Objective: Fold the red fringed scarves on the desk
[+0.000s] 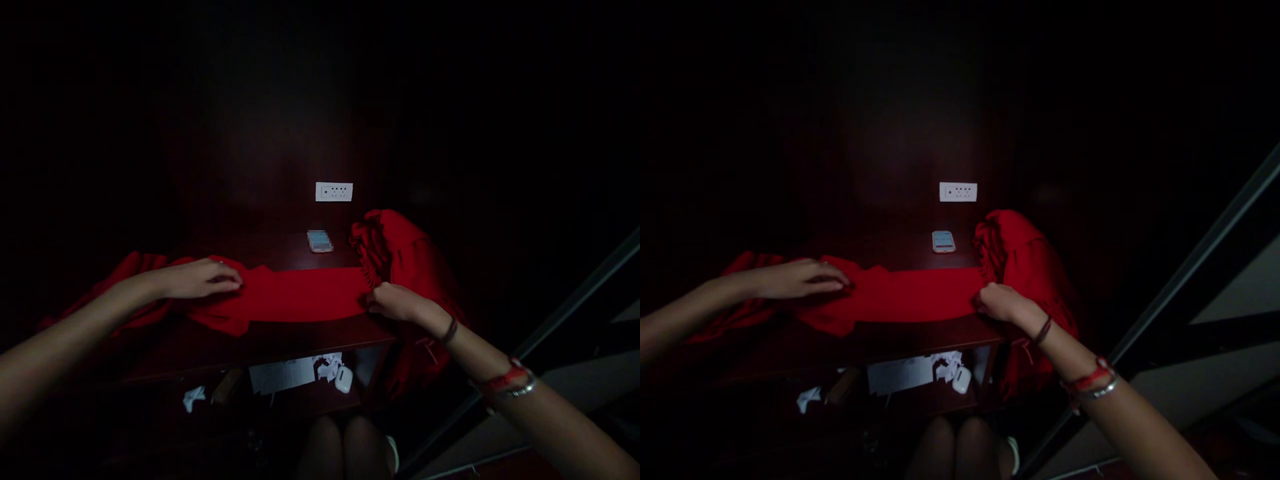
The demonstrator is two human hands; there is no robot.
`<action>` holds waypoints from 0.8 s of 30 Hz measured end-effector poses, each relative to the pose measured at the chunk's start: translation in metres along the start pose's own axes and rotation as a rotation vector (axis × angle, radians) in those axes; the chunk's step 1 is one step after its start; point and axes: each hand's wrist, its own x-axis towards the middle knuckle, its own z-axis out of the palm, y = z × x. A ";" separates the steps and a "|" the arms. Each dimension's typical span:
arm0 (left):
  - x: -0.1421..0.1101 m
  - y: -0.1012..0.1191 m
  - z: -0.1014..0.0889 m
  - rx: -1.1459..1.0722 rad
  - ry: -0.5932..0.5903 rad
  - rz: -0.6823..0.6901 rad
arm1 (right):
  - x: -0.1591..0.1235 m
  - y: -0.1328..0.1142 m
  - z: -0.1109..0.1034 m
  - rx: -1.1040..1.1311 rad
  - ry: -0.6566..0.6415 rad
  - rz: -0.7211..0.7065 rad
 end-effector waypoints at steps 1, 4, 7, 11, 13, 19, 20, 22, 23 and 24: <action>0.011 0.010 0.007 0.001 -0.013 -0.003 | 0.010 -0.002 -0.006 0.046 -0.007 -0.017; 0.048 0.048 0.034 0.002 -0.044 -0.002 | 0.049 -0.017 -0.007 0.172 0.302 0.009; 0.074 0.078 0.062 0.000 -0.111 -0.007 | 0.080 -0.032 0.016 0.249 0.372 0.075; 0.081 0.080 0.086 0.009 -0.171 -0.132 | 0.092 -0.032 0.049 0.273 0.152 0.152; 0.077 0.074 0.088 0.010 -0.187 -0.164 | 0.091 -0.028 0.055 0.273 0.137 0.179; 0.072 0.074 0.082 0.031 -0.198 -0.169 | 0.092 -0.025 0.052 0.294 0.132 0.201; 0.072 0.075 0.082 0.038 -0.199 -0.168 | 0.092 -0.024 0.051 0.300 0.145 0.201; 0.073 0.077 0.082 0.043 -0.197 -0.172 | 0.089 -0.021 0.046 0.299 0.211 0.230; 0.073 0.077 0.082 0.043 -0.194 -0.172 | 0.086 -0.019 0.042 0.285 0.256 0.269; 0.073 0.077 0.082 0.042 -0.192 -0.173 | 0.083 -0.015 0.038 0.260 0.297 0.321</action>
